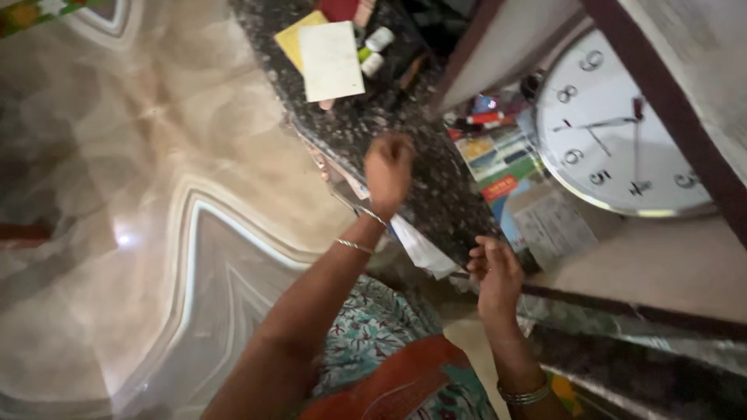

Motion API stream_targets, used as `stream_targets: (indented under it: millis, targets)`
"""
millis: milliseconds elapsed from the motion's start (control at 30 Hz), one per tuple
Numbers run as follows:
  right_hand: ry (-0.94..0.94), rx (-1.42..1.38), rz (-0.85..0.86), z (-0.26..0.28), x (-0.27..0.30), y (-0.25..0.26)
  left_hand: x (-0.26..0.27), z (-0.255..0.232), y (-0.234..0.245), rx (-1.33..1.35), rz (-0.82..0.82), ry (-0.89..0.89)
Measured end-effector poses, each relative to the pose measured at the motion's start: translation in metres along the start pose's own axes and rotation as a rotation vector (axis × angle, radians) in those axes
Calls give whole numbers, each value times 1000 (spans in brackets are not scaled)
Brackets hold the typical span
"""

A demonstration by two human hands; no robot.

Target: The person organizes various small items on a cluttered countertop, including a watch, bottles, papers, and a wallet. They pick up, inspect, and reposition each item, then move to a nearby table to handle a booklet and other objects.

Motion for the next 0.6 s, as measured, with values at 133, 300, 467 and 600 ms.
stream_targets:
  millis: [133,300,467,600]
  targets:
    - [-24,30,45,-3,-8,-24,-77,35,57,-275,-259,-167]
    - [-66,49,49,-13,-17,-33,-121,110,85,-536,-450,-29]
    - [-119,84,28,-12,-17,-40,-135,188,90,-109,-316,274]
    - [-96,73,37,-17,-14,-48,-121,178,97,388,-393,201]
Point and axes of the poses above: each hand's wrist, its own x-axis away from the middle knuckle, its own y-axis out of the back of the hand, z = x × y, the point moved 3 cm from there along -x, towards the middle knuckle, and after that the axes turned 9 degrees about -y, right-handed, at the moved point
